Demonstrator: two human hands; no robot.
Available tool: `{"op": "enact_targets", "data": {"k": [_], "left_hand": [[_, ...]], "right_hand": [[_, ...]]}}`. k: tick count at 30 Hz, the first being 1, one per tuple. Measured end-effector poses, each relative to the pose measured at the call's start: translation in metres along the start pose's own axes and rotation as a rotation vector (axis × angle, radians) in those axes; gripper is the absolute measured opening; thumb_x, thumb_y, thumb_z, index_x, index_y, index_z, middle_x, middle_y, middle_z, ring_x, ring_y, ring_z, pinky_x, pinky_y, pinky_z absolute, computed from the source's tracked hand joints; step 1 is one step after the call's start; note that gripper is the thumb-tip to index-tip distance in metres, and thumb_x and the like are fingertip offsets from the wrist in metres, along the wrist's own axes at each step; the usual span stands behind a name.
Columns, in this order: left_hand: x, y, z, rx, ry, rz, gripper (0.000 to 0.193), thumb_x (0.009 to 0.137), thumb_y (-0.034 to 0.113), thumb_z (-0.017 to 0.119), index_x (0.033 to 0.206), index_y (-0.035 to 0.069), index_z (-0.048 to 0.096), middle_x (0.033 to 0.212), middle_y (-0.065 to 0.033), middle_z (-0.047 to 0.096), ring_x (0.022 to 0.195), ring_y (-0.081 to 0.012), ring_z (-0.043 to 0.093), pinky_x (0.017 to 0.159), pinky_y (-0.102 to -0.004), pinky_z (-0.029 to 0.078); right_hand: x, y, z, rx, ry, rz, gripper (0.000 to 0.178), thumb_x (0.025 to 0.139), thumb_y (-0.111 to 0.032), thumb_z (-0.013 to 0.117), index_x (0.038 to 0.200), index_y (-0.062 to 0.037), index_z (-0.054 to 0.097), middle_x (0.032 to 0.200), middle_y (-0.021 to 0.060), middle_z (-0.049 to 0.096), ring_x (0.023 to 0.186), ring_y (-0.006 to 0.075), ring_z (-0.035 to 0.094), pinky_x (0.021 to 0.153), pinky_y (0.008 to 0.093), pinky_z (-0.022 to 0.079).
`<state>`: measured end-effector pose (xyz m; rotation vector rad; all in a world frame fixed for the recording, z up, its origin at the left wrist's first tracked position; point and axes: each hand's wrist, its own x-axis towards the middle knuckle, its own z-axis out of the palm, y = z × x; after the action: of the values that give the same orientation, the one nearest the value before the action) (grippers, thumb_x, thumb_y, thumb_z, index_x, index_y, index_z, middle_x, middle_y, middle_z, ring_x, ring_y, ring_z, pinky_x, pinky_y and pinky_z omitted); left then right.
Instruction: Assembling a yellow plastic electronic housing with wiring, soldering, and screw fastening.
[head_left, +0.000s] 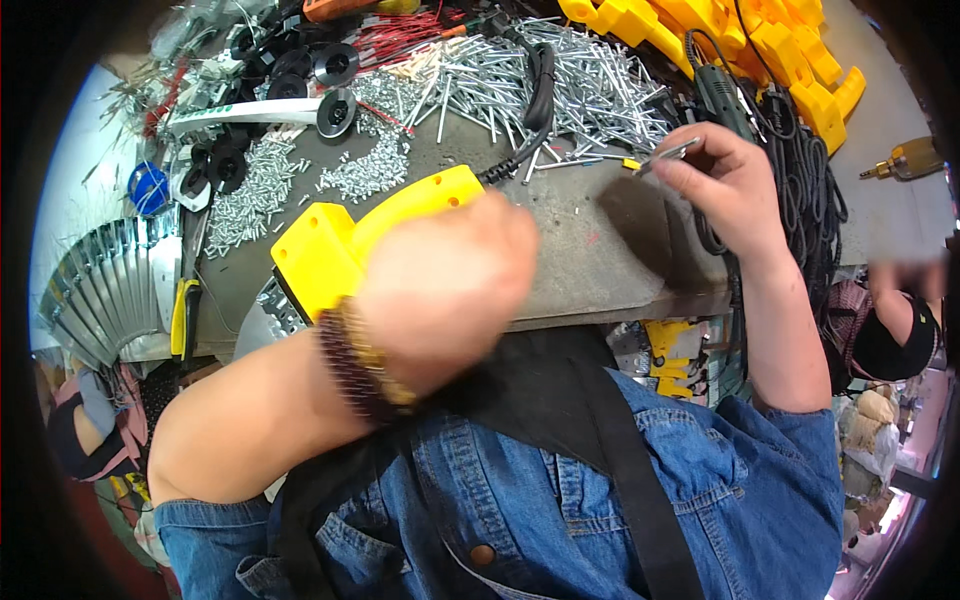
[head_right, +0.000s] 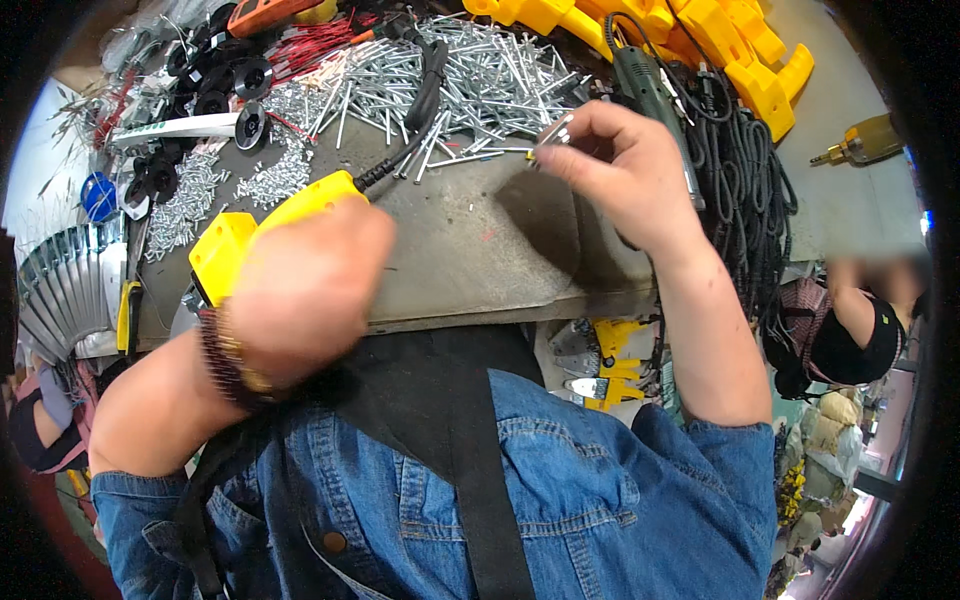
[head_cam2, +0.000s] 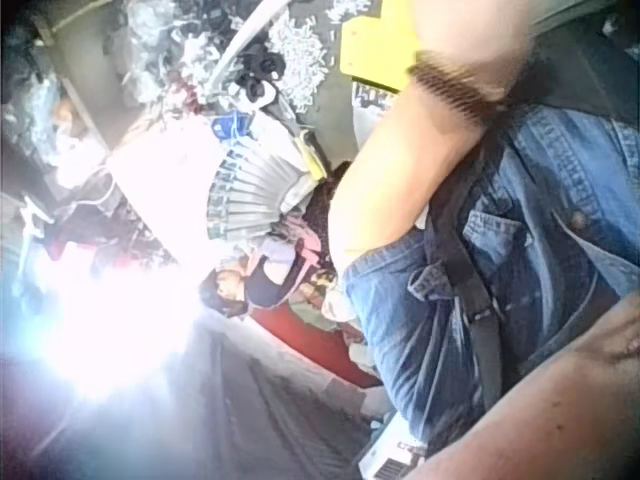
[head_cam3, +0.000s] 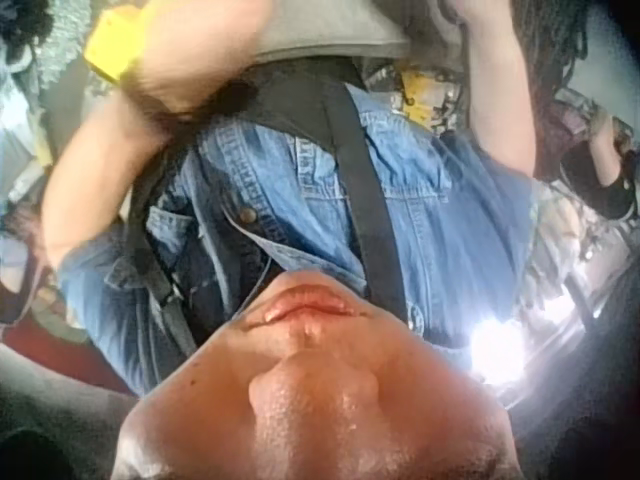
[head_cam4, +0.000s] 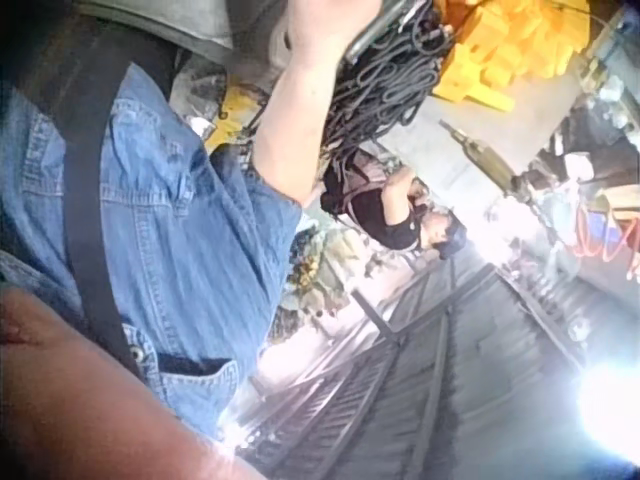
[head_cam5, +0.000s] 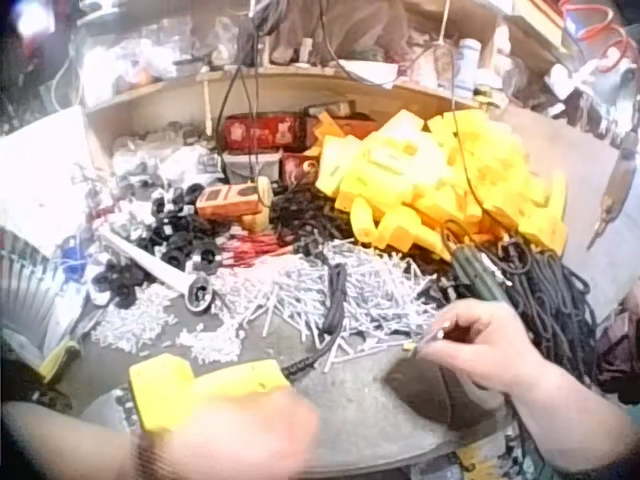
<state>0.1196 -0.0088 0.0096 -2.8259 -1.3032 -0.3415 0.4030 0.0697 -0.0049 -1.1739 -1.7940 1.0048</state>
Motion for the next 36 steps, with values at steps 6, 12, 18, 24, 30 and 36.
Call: {"op": "enact_targets", "data": {"k": [6,12,18,24,30,36], "left_hand": [[0.001,-0.111,-0.023,-0.196,-0.082,-0.424,0.014,0.086,0.011,0.066,0.09,-0.002,0.064,0.079,-0.017,0.065,0.072,-0.0304,0.064,0.07,-0.0366,0.051],[0.004,-0.08,-0.032,-0.335,0.039,-0.325,0.03,0.083,0.014,0.075,0.11,0.002,0.068,0.087,-0.005,0.067,0.079,-0.0146,0.064,0.073,-0.0273,0.05],[0.015,-0.052,-0.039,-0.95,0.037,-0.398,0.025,0.087,0.013,0.076,0.107,0.002,0.067,0.092,0.0011,0.066,0.085,-0.0041,0.06,0.075,-0.02,0.048],[0.002,-0.078,-0.044,-1.215,0.318,-0.383,0.018,0.098,0.018,0.063,0.112,0.007,0.061,0.085,-0.0008,0.068,0.074,-0.0055,0.062,0.066,-0.019,0.046],[-0.039,-0.108,-0.061,-1.614,0.19,-0.566,0.02,0.098,0.017,0.064,0.114,0.006,0.06,0.099,-0.0102,0.072,0.08,-0.0083,0.067,0.074,-0.0216,0.055],[-0.049,-0.103,-0.035,-1.434,0.265,-0.478,0.039,0.092,0.005,0.068,0.128,0.001,0.053,0.1,-0.008,0.066,0.081,-0.0112,0.069,0.075,-0.0208,0.056]], "right_hand": [[-0.001,-0.015,0.036,0.052,-0.086,0.051,0.015,0.083,-0.01,0.077,0.088,-0.0008,0.066,0.075,-0.0042,0.061,0.071,0.0025,0.056,0.063,0.0202,0.045],[0.017,-0.047,0.073,0.353,-0.254,0.119,0.016,0.084,-0.011,0.076,0.092,0.0008,0.069,0.081,0.0008,0.067,0.073,0.005,0.06,0.065,0.0207,0.048],[0.022,-0.062,0.097,0.303,-0.286,0.041,0.014,0.084,-0.01,0.074,0.091,0.002,0.069,0.08,0.0022,0.068,0.073,0.0062,0.061,0.066,0.0223,0.05],[0.047,-0.05,0.053,-0.168,0.075,-0.161,0.022,0.085,-0.013,0.074,0.101,0.0016,0.073,0.082,0.0027,0.071,0.07,0.0065,0.062,0.065,0.0216,0.049],[0.051,-0.015,0.033,-0.116,0.35,-0.192,0.024,0.089,-0.013,0.072,0.109,-0.0003,0.074,0.088,0.0033,0.072,0.073,0.0069,0.062,0.067,0.0204,0.049],[-0.022,-0.004,0.11,-0.32,-0.177,-0.446,0.018,0.081,-0.015,0.078,0.098,-0.009,0.074,0.083,0.0068,0.066,0.071,0.0244,0.066,0.06,0.0315,0.051]]}}
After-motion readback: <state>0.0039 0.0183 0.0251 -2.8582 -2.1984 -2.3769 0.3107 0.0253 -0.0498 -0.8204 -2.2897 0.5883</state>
